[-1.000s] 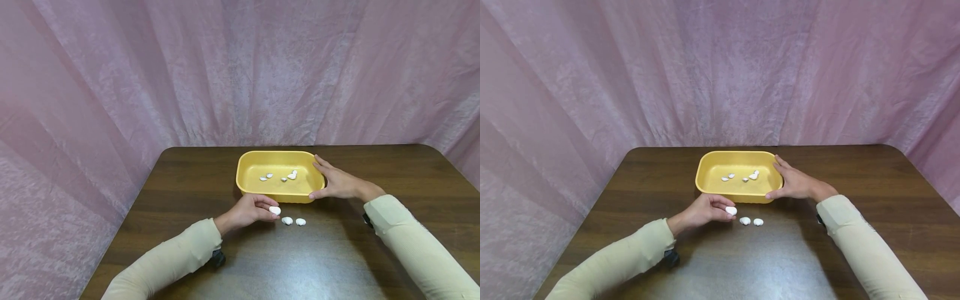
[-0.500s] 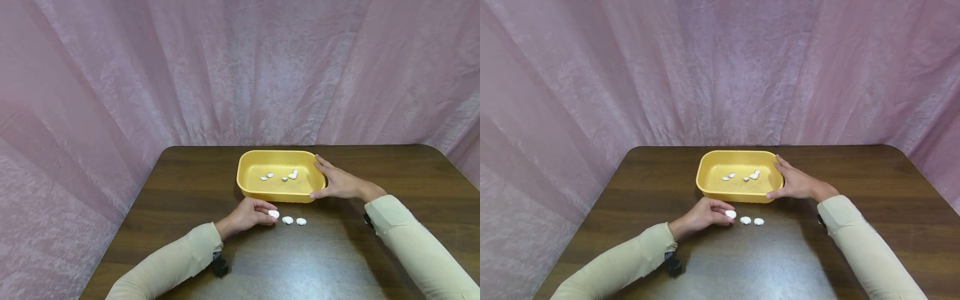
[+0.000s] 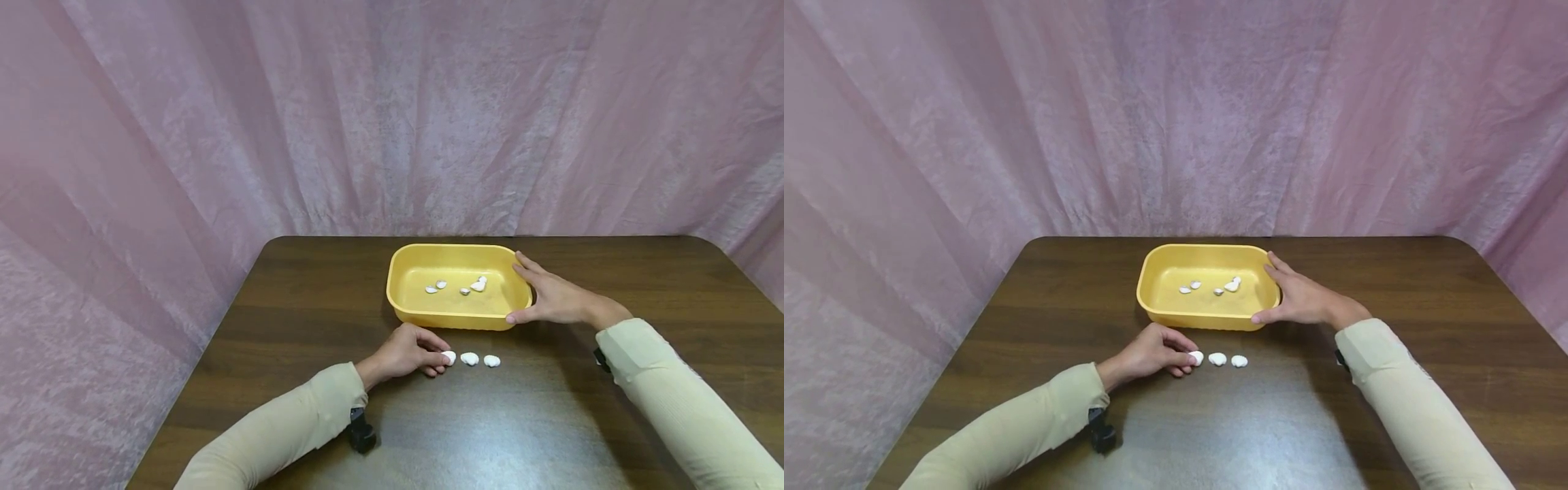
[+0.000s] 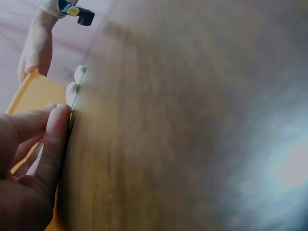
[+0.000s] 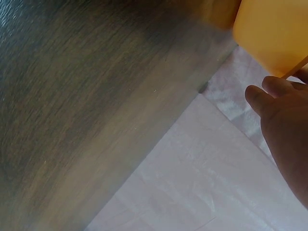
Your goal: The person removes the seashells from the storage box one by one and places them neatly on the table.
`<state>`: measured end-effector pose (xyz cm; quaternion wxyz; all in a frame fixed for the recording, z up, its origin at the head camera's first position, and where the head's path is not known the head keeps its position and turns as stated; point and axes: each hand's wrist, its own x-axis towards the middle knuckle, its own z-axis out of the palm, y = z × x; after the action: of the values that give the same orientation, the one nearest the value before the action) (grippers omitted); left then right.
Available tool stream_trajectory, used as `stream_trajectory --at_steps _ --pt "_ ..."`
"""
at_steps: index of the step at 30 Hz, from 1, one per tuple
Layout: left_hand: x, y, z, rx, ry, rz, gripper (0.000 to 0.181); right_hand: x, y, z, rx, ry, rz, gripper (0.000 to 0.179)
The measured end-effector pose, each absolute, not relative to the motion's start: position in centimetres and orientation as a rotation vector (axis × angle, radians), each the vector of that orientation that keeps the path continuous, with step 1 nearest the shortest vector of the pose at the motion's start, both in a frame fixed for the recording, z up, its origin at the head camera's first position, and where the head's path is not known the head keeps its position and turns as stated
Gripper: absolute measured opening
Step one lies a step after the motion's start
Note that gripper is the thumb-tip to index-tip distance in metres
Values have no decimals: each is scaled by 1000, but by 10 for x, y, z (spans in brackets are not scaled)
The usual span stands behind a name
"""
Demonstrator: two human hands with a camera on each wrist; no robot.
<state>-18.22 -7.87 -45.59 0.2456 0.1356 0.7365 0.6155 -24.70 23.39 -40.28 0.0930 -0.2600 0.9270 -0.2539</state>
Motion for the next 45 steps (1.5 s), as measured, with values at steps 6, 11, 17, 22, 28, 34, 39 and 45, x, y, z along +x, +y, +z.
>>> stream_trajectory --at_steps 6,11,17,22,28,34,39,45 --pt "-182 -75 -452 350 2125 1593 12 -247 234 -402 -771 2744 -755 117" --pt "-182 -73 -450 375 2209 1531 10 -248 235 -404 -783 2749 -764 117" --pt "-181 -72 -450 409 2299 1464 17 -247 236 -405 -787 2753 -773 117" --pt "-181 -72 -449 456 2352 1401 12 -247 235 -404 -796 2759 -769 116" --pt "-182 -72 -447 495 2383 1337 10 -247 235 -404 -798 2756 -772 116" --pt "-183 -73 -448 512 2388 1320 15 -247 235 -403 -789 2748 -774 116" --pt "-182 -74 -445 545 2388 1326 23 -247 235 -403 -786 2743 -767 116" --pt "-182 -72 -432 728 2447 1297 22 -248 235 -405 -783 2747 -768 117"
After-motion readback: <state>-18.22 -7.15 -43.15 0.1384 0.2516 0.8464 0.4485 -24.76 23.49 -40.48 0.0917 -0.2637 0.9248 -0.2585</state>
